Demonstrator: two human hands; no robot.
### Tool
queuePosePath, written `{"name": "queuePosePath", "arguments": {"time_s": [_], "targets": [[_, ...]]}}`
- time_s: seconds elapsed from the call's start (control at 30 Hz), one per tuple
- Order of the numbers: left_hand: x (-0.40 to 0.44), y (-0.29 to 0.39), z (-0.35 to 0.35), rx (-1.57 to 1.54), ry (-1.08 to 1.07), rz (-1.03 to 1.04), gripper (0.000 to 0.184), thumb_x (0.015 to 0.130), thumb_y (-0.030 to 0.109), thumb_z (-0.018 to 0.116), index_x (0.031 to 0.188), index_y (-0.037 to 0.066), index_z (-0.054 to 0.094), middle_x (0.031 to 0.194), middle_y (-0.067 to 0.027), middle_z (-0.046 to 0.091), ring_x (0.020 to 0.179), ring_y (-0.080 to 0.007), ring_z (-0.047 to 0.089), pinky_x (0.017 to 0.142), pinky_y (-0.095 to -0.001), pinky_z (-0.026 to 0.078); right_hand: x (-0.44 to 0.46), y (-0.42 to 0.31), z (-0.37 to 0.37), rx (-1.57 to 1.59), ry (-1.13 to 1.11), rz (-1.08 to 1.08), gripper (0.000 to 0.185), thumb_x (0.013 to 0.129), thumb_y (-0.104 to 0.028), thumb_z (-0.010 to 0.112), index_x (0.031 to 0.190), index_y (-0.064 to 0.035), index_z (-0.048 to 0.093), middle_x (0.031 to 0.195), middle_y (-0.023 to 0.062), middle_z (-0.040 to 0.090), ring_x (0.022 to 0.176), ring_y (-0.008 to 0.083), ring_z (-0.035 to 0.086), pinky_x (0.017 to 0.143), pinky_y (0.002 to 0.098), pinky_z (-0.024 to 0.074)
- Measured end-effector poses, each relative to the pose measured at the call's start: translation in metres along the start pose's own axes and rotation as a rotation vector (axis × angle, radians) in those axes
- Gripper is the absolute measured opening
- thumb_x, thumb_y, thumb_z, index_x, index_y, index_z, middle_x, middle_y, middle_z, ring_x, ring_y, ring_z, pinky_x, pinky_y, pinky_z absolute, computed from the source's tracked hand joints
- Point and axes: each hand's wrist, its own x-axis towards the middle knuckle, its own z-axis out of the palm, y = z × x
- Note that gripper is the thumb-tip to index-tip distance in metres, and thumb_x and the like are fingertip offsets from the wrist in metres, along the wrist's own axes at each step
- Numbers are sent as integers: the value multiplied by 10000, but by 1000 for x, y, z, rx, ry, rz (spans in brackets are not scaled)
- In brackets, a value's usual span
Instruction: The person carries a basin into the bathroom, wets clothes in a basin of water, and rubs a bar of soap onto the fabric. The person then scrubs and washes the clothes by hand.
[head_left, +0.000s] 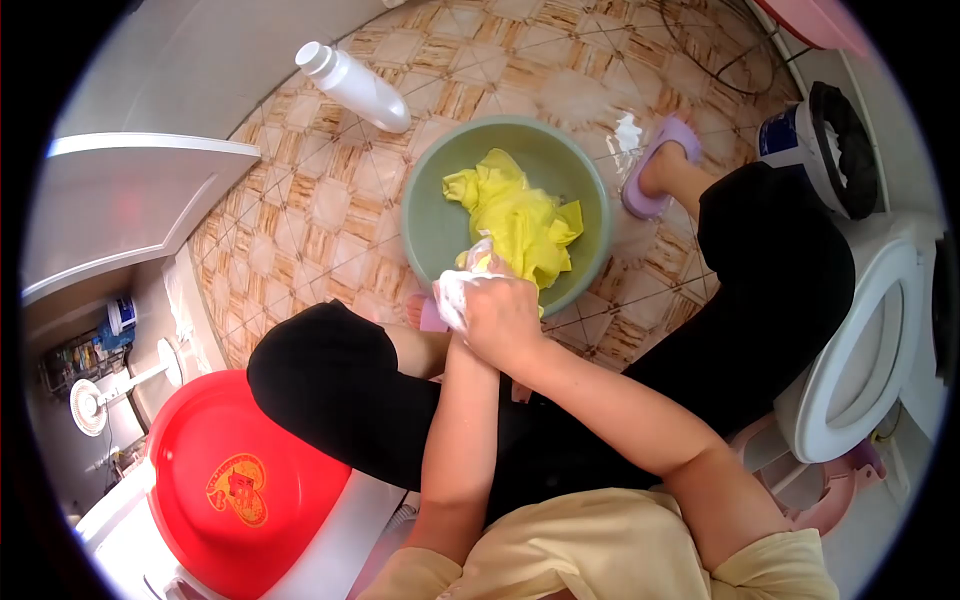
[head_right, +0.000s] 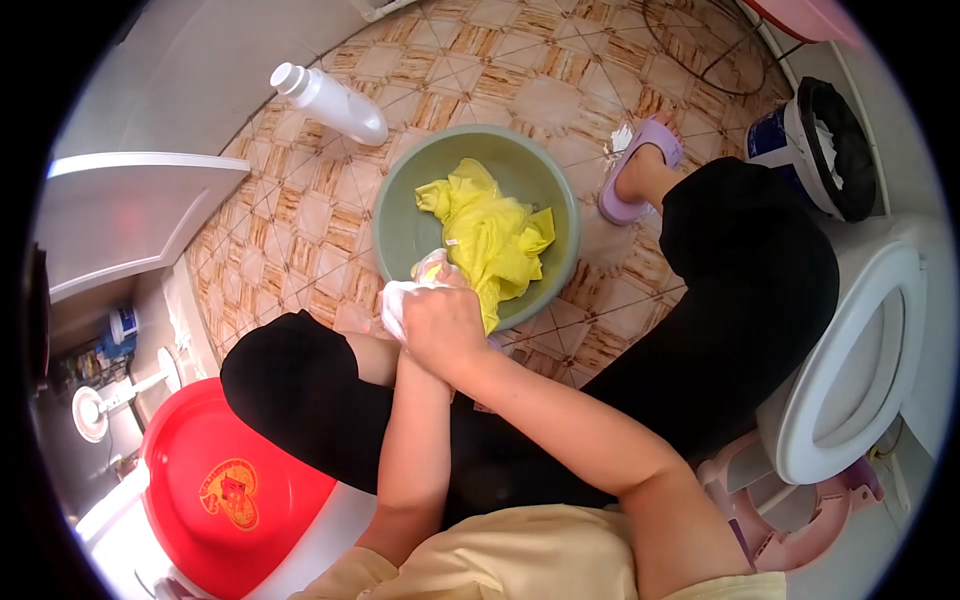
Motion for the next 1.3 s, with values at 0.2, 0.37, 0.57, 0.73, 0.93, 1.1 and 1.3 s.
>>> {"name": "queuePosePath", "arguments": {"time_s": [0.2,0.37,0.57,0.73,0.93,1.1,1.3], "targets": [[29,-3,74,374,988,-114,315,952,369,446,1065,87,527,938,-31,574,835,-166,584,730,-303,505,26,27,-10,40,18,221,245,783,-275,619,648,-71,625,612,161,597,536,336,584,503,418,455],[28,-7,52,288,1007,-66,300,959,362,412,1031,93,523,865,-9,557,791,-141,566,673,-288,488,18,18,-9,162,102,127,221,773,-246,640,670,-53,614,608,157,589,529,340,571,490,408,441],[11,0,14,147,484,-45,197,953,227,435,1008,72,544,887,-21,577,772,-141,586,681,-293,497,11,0,6,60,252,-227,205,756,-253,600,652,-80,637,596,132,607,513,302,597,496,428,453],[47,-8,79,525,1136,-121,223,954,209,409,1044,52,539,901,-38,596,802,-160,606,683,-305,511,39,36,-14,-9,-41,309,171,734,-203,613,622,-75,609,576,127,588,521,285,600,490,396,459],[43,-15,75,268,676,161,272,957,264,415,1086,48,518,922,-37,584,802,-141,594,675,-280,500,31,25,-12,72,40,103,241,806,-278,607,664,-85,636,564,143,568,515,303,580,490,392,443],[18,2,32,19,309,6,239,954,240,419,1060,52,521,915,-46,585,779,-149,600,664,-287,507,26,-26,-38,76,136,-98,329,838,-315,581,637,-59,625,537,152,559,496,317,570,483,403,443],[31,-10,58,582,1127,-164,332,929,428,413,997,121,520,835,-5,532,766,-140,544,653,-288,455,34,24,-17,-20,-82,349,184,765,-228,647,645,-90,628,593,139,587,555,293,599,517,389,449]]}}
